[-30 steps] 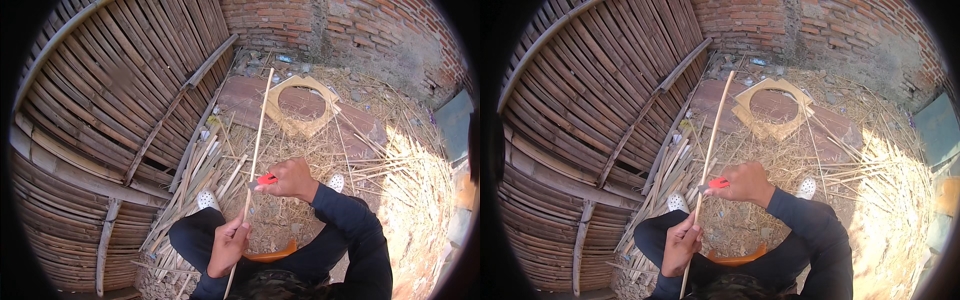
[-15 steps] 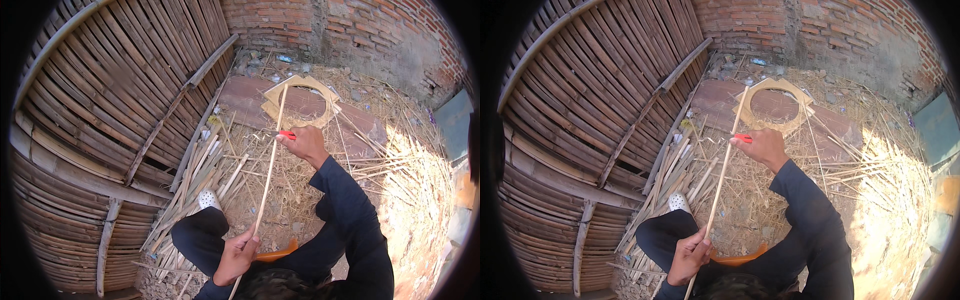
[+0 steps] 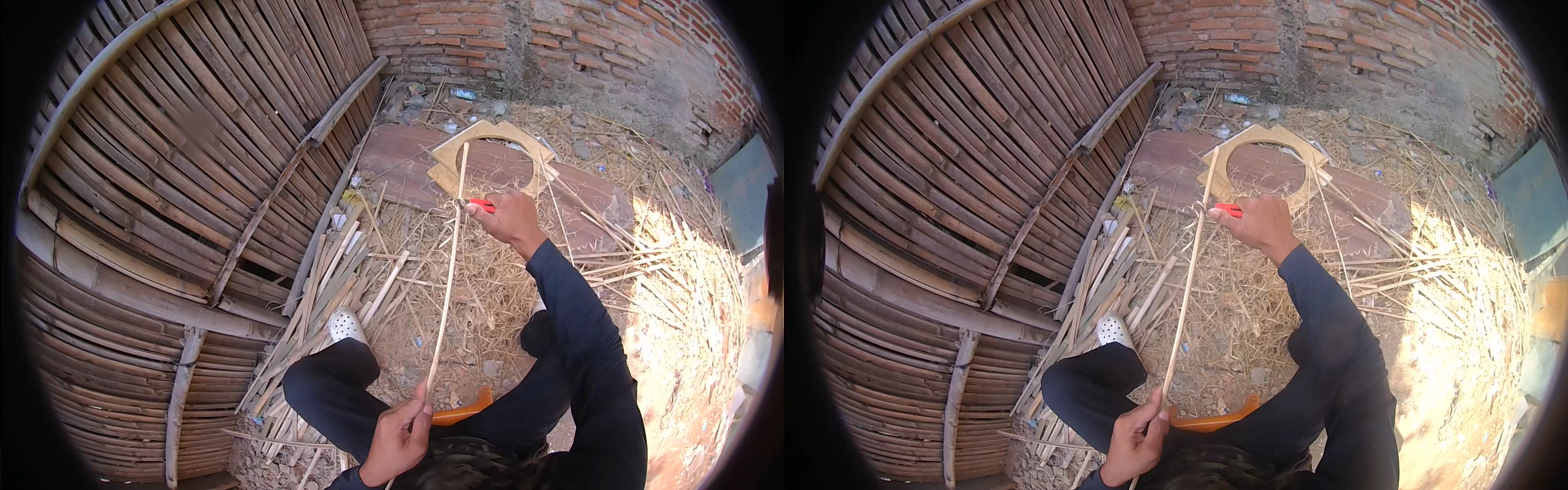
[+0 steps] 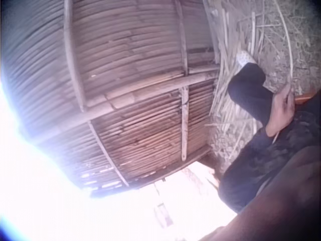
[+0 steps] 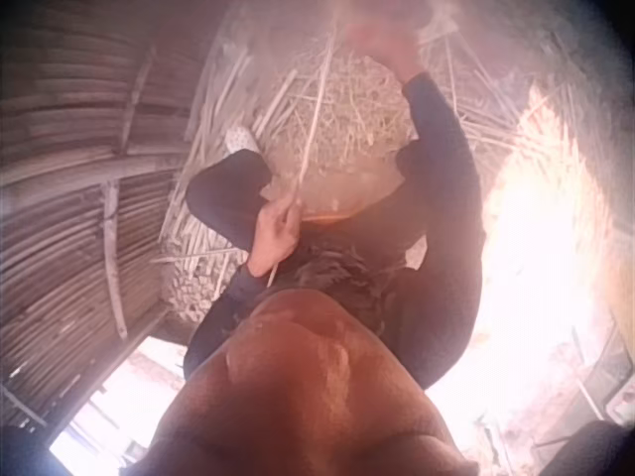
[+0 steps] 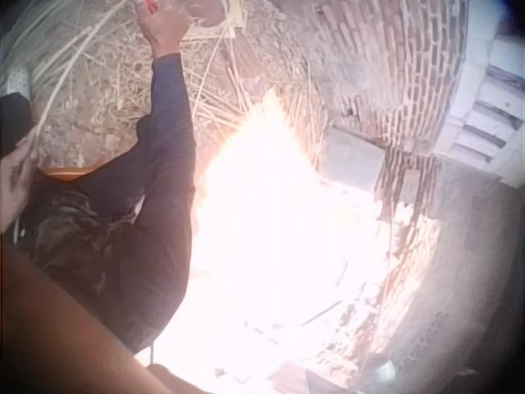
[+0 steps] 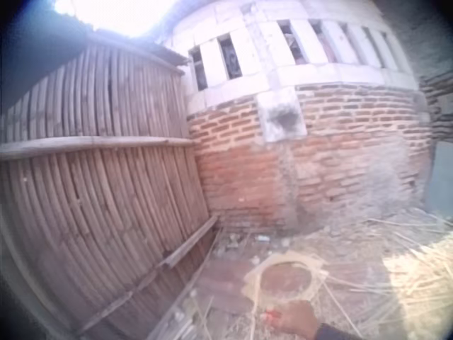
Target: The person sits on the ground and uses a red utility knife to shave a long, thin bamboo stick. They hold the stick with their left hand and scrape the surface with the knife in their right hand, creating thin shavings that fall to the ground.
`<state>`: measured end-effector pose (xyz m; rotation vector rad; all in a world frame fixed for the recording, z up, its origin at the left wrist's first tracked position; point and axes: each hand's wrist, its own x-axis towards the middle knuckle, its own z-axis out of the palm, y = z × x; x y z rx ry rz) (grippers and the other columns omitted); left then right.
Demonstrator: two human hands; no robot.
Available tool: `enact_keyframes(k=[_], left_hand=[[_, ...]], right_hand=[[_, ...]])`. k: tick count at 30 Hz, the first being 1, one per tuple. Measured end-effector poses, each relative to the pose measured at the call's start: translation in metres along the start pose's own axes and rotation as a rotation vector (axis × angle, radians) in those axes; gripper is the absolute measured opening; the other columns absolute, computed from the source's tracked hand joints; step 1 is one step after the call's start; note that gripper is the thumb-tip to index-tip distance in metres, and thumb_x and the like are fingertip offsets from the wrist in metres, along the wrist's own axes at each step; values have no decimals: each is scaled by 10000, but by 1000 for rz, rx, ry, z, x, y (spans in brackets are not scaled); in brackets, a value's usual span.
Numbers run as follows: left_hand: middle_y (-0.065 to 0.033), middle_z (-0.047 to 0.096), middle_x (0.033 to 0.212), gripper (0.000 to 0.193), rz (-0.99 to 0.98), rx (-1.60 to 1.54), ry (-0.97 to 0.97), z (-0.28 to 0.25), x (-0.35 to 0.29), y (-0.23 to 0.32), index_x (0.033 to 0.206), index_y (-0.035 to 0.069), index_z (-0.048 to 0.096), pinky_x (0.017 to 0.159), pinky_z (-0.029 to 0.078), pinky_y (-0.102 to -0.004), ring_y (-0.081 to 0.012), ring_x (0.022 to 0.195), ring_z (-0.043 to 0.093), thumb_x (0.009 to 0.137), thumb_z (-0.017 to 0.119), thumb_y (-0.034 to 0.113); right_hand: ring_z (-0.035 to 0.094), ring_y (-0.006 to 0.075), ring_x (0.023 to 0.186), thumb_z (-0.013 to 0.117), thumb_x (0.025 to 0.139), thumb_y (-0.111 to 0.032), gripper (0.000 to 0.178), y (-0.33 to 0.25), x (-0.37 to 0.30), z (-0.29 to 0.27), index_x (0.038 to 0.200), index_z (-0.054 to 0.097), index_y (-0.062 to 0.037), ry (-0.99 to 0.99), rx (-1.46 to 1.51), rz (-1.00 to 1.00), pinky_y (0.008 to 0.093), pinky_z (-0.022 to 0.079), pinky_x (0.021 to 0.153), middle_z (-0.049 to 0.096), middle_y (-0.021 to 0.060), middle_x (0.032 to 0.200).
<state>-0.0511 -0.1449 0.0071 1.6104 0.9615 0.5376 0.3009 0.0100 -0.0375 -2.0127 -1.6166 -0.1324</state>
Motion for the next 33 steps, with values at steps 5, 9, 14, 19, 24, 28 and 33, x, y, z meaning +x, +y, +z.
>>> enact_keyframes(k=[5,9,14,19,24,28,33], left_hand=[[-191,481,685,120,114,81,54,7,-17,20,934,-54,576,561,415,-367,-257,586,484,911,534,56],[-143,477,678,163,70,76,-63,0,-29,7,1024,-53,590,566,410,-343,-225,594,472,915,527,50],[24,450,670,281,-250,-82,-14,-4,-82,-23,1212,-12,582,538,369,-221,-68,602,407,962,505,91],[18,514,714,390,-317,-361,87,-19,-18,-30,1368,48,486,497,359,-177,-24,557,422,980,500,77],[7,521,734,418,-294,-686,15,-21,37,-11,1413,57,419,468,348,-183,-30,497,367,998,458,93],[-2,529,737,412,-276,-752,-49,-19,55,5,1405,38,417,467,359,-189,-34,485,368,1000,451,104],[1,519,732,412,-285,-736,-23,-15,58,14,1402,29,420,464,353,-190,-34,492,366,998,453,105]], right_hand=[[621,363,593,488,815,-703,708,58,13,-4,664,678,-38,110,-124,161,471,461,540,603,188,585],[646,391,689,465,825,-705,726,82,13,0,765,698,-19,14,-223,128,480,490,621,649,218,701],[644,429,924,379,857,-719,816,209,-28,-10,911,705,27,58,-168,818,495,483,806,665,288,920],[633,413,721,403,851,-729,804,149,-8,-19,731,666,21,9,-12,649,474,474,661,623,255,700],[563,331,485,493,836,-698,706,-3,-37,-18,587,609,-48,-163,205,-28,436,428,493,534,139,489],[549,295,421,540,776,-731,672,-74,-85,-25,585,625,-92,-190,240,-384,393,423,430,552,96,484],[568,259,419,586,728,-737,662,-73,-79,-19,543,609,-102,-117,220,-460,360,429,418,556,71,477]])
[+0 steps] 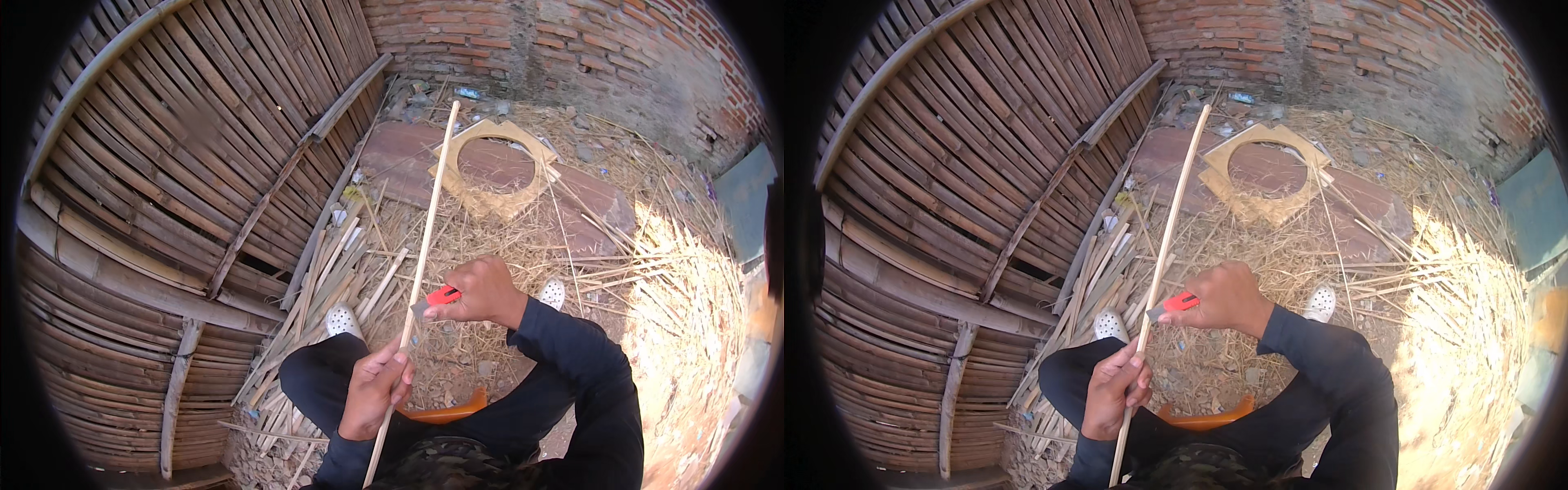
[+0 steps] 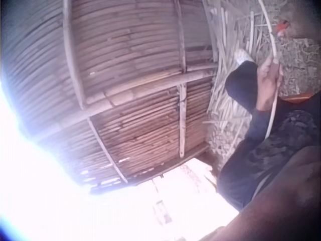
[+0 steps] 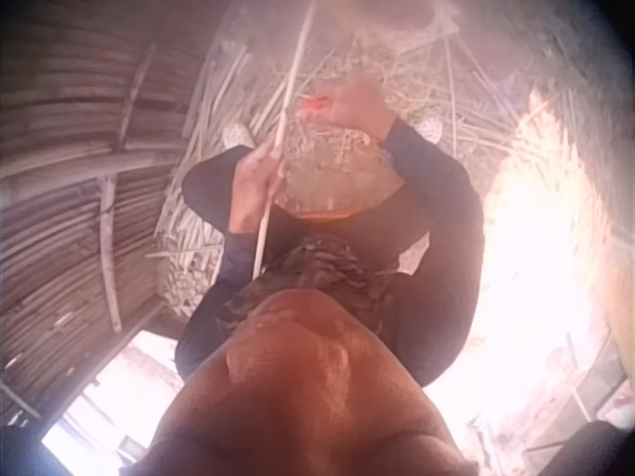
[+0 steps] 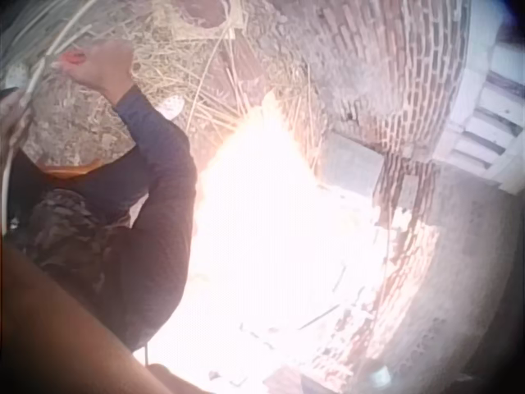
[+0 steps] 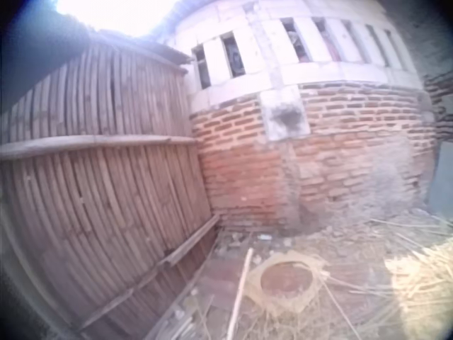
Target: The person sits on the ground and uses a red utility knife to shave a long, thin bamboo stick. They hold the stick with their left hand and scrape the surface with the knife in their right hand, creating thin shavings that fall to the ground.
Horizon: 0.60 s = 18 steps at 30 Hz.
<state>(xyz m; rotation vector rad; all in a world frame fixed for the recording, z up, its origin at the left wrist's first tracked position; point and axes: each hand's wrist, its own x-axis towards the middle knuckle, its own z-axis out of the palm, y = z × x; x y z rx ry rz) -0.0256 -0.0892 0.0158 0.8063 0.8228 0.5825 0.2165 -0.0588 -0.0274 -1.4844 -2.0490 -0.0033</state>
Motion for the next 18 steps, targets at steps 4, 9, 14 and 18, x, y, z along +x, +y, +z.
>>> enact_keyframes(k=[4,9,14,18], left_hand=[[1,508,727,417,3,-4,0,2,-2,3,1406,30,415,467,354,-199,-37,503,367,997,452,100],[4,501,725,419,-47,-7,22,3,-4,-6,1407,35,418,485,341,-183,-40,506,372,996,459,101],[0,489,702,408,-28,44,62,5,-5,-6,1381,16,439,468,327,-193,-41,473,335,988,476,121],[8,481,701,422,7,97,64,5,-2,-6,1392,18,427,465,326,-193,-40,471,335,990,482,132]], right_hand=[[571,250,416,590,727,-732,667,-12,4,1,516,597,-100,82,-9,-10,355,437,419,562,74,478],[584,262,424,580,733,-735,657,17,14,8,544,631,-108,34,-61,190,380,443,418,560,92,466],[561,269,416,581,739,-726,644,-2,10,10,542,615,-114,15,6,68,383,421,409,538,75,457],[539,263,404,584,730,-734,662,13,13,18,512,570,-109,82,-26,49,379,399,399,507,57,443]])
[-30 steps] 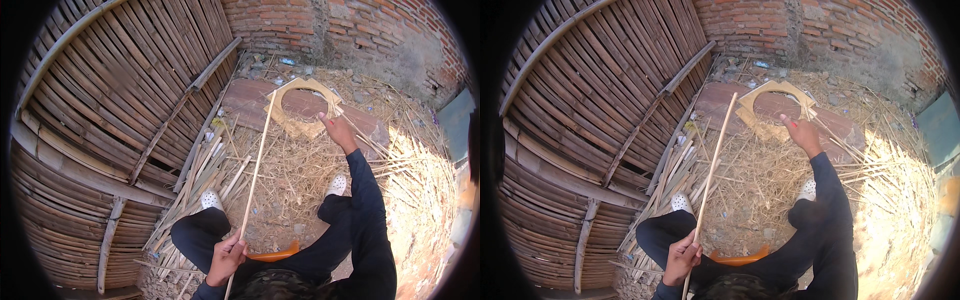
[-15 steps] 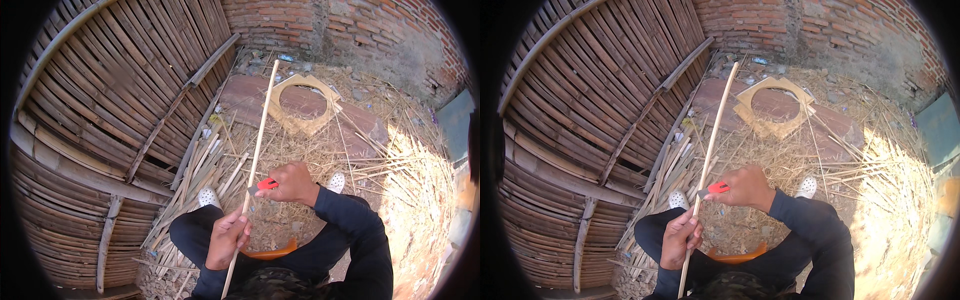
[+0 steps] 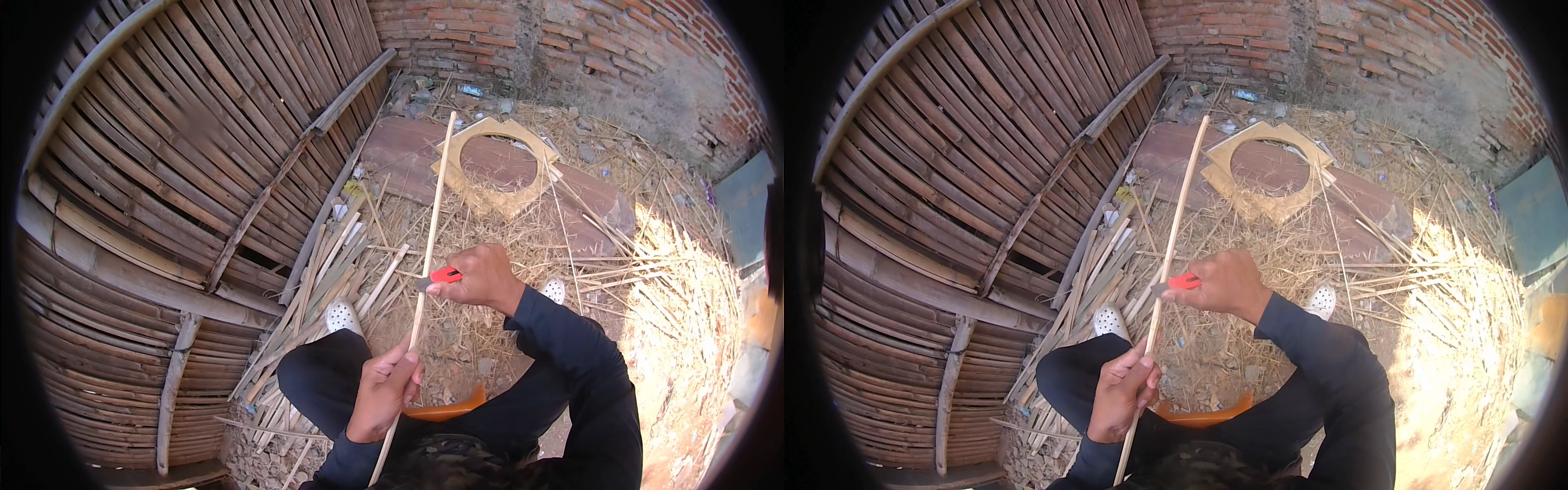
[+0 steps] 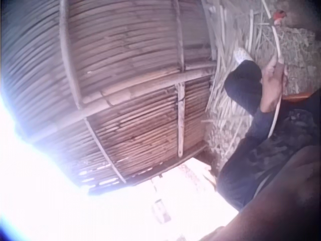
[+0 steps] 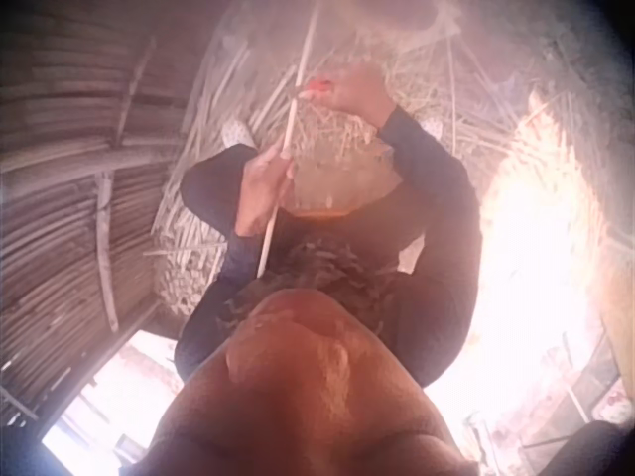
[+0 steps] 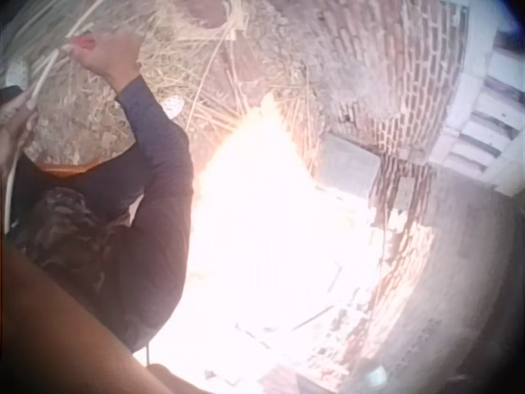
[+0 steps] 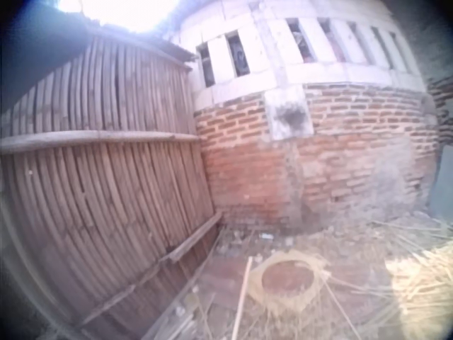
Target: The person sits on the ground and uses a red utility knife to shave a long, thin bamboo stick. They hold the stick with their left hand and scrape the surface with the knife in their right hand, creating thin shavings that fall to the ground.
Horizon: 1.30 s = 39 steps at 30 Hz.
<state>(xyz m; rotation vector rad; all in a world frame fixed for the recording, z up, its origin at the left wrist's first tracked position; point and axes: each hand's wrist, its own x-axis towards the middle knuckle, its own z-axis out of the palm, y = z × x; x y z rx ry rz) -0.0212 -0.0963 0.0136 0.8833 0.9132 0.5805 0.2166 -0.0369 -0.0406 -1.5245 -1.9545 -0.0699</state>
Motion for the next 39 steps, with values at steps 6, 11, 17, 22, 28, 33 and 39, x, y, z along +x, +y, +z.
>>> enact_keyframes(k=[6,11,17,22,28,33,39], left_hand=[[17,473,697,429,-20,-11,-33,2,-9,3,1406,24,412,470,323,-182,-37,490,347,992,471,120],[18,468,706,422,-1,50,-19,-1,-12,-3,1411,34,410,479,332,-185,-39,505,349,998,455,110],[3,471,709,397,-64,79,-95,0,-40,-13,1395,39,437,477,331,-183,-53,523,370,1004,455,104],[18,485,716,413,-59,168,-135,-10,-56,-28,1413,55,418,483,343,-177,-33,548,397,1009,460,128],[19,474,698,379,-135,215,-143,-14,-60,-34,1381,48,463,476,334,-182,-34,540,383,1012,455,133],[39,471,671,386,-291,261,-111,-47,-114,-30,1377,46,467,463,318,-177,-20,523,379,1007,462,155],[-19,497,662,366,-110,34,121,-49,-74,-23,1343,-5,472,440,343,-205,-59,470,394,994,464,106]], right_hand=[[528,235,381,592,725,-741,669,32,16,-2,488,565,-116,99,-69,-32,364,400,391,516,54,441],[529,286,415,539,754,-753,686,31,16,-2,535,569,-103,77,-68,-95,395,390,410,498,76,455],[558,302,428,534,786,-715,694,78,27,-22,576,655,-64,173,-208,257,417,432,437,540,111,462],[592,329,513,507,802,-712,692,109,25,-30,636,684,-64,208,-329,383,427,447,480,585,151,537],[638,325,625,450,813,-734,716,182,2,-25,774,717,-72,47,-521,506,451,486,561,645,147,641],[553,334,1173,329,891,-676,740,288,-84,-35,1157,658,-68,-1,-161,1327,430,434,943,590,235,1223],[643,404,865,385,876,-697,765,220,-36,-53,870,683,7,-10,-280,1075,478,482,738,648,285,860]])
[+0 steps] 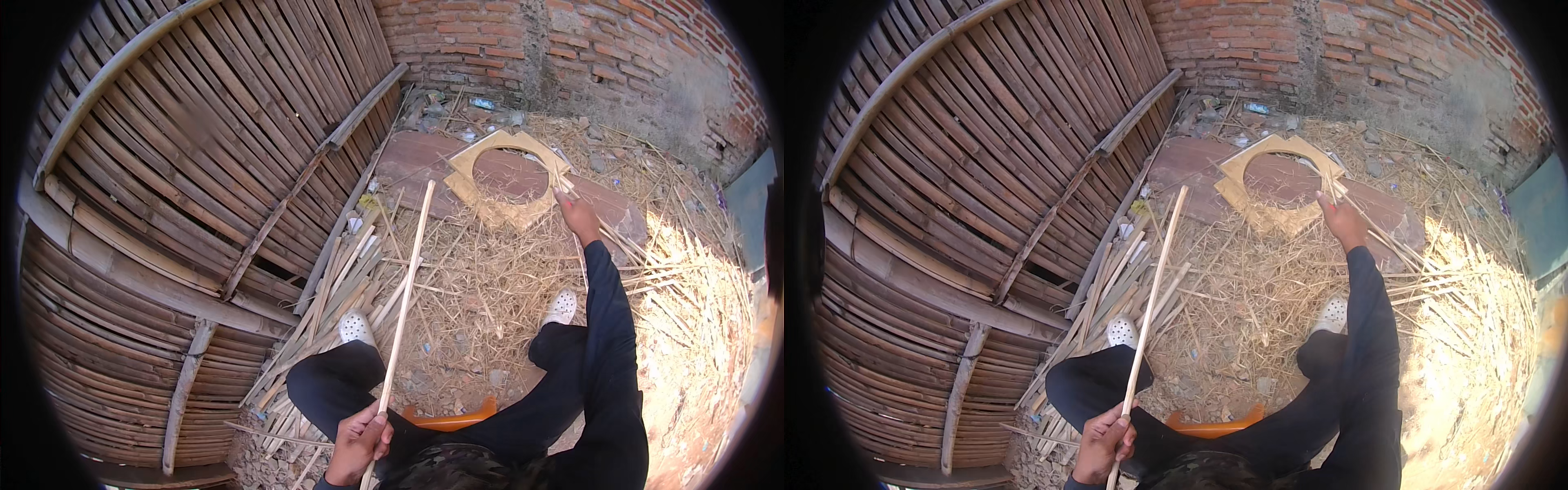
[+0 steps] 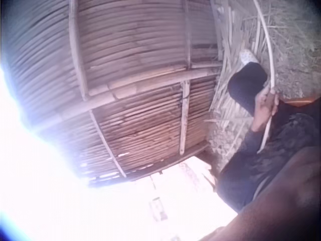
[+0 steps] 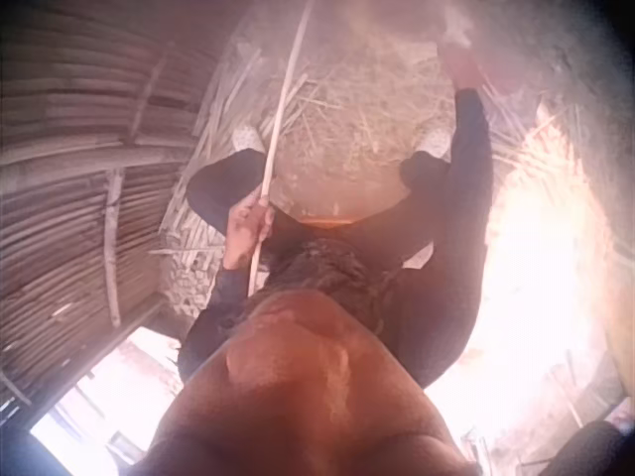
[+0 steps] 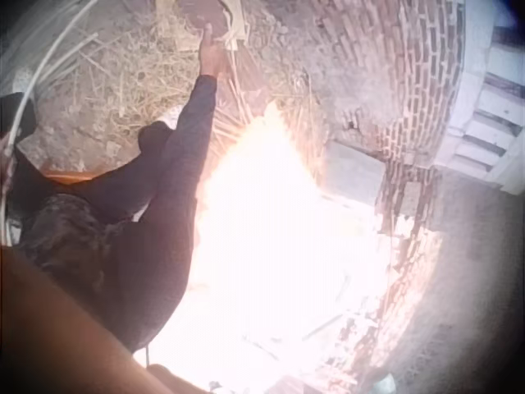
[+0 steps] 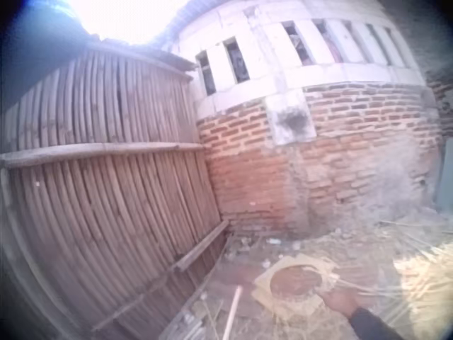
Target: The person sits on the ground and uses a red utility knife to shave a long, thin bamboo stick. They hold the stick with their left hand and scrape the surface with the knife in their right hand, creating thin shavings that fall to the ground.
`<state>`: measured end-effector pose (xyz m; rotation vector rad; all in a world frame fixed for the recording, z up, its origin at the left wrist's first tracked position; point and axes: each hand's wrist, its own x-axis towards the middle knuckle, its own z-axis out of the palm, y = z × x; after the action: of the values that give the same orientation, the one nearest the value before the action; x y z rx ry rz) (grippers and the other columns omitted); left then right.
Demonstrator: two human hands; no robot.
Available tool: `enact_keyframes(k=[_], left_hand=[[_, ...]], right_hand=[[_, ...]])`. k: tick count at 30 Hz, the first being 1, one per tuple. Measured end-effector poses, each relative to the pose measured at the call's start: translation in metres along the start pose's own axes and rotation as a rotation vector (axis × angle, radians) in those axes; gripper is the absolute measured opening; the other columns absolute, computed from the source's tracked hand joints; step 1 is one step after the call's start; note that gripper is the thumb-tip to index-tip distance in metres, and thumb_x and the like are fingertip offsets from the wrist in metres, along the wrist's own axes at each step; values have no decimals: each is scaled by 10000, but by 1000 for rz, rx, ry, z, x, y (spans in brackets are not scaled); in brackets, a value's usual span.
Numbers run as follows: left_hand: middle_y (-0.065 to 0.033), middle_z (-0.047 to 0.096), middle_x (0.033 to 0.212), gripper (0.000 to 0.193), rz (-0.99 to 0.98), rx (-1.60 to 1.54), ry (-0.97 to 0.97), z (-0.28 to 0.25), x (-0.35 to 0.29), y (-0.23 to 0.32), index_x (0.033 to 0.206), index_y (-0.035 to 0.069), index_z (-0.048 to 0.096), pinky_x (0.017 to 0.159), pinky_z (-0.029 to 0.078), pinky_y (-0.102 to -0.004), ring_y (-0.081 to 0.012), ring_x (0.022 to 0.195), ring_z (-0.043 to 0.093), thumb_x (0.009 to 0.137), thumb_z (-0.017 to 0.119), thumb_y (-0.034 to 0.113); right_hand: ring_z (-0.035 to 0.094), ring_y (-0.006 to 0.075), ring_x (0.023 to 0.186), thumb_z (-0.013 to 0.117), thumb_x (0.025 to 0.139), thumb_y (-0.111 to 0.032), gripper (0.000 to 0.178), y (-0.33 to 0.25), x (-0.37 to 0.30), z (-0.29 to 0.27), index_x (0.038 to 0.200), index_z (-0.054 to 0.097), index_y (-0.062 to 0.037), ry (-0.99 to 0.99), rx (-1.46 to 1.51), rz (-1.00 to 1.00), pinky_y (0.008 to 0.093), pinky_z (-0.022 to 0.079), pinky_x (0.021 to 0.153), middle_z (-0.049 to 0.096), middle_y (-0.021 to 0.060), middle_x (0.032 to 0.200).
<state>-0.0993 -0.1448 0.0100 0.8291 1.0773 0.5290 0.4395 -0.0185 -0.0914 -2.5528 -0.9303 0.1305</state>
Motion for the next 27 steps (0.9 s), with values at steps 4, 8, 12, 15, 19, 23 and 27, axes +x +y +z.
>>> enact_keyframes(k=[4,8,12,15,19,23,27], left_hand=[[-48,533,661,410,157,-14,-88,21,45,24,1381,-3,417,404,342,-195,-58,408,383,981,449,86],[-62,549,666,441,211,-75,-92,41,62,42,1412,15,380,378,324,-186,-54,381,370,982,446,83],[-46,561,697,453,149,-98,-233,54,66,41,1446,31,337,422,342,-173,-43,416,396,1010,422,115],[-32,536,677,449,166,-116,-237,58,65,39,1448,52,346,419,340,-175,-41,409,380,1012,424,122],[-15,502,651,444,162,-142,-240,57,64,42,1447,67,355,418,346,-186,-38,407,369,1012,424,122],[1,471,632,451,157,-112,-236,58,62,43,1454,64,342,418,351,-190,-36,406,355,1012,420,118],[10,447,624,450,146,-147,-256,53,60,45,1454,72,344,417,346,-189,-39,402,349,1014,423,128]], right_hand=[[623,376,607,464,846,-696,733,-88,-71,-29,650,657,-17,-127,149,-428,462,467,570,601,204,593],[583,316,497,551,798,-682,644,-124,-159,-28,592,621,-76,-144,336,-950,409,432,471,557,119,516],[556,291,444,626,743,-674,614,-134,-198,-32,546,575,-95,-105,353,-1122,387,404,413,531,86,478],[542,276,411,628,719,-702,641,-133,-188,-20,524,541,-97,-55,386,-1126,374,399,401,503,69,450],[531,263,402,635,714,-695,640,-138,-204,-23,504,512,-103,-9,371,-1207,367,393,394,486,54,439],[564,241,411,593,717,-745,641,-137,-187,-21,540,602,-130,-6,233,-1166,347,406,386,536,49,460],[568,240,410,598,724,-735,634,-138,-200,-12,545,603,-127,-32,344,-1119,345,414,390,536,47,460]])
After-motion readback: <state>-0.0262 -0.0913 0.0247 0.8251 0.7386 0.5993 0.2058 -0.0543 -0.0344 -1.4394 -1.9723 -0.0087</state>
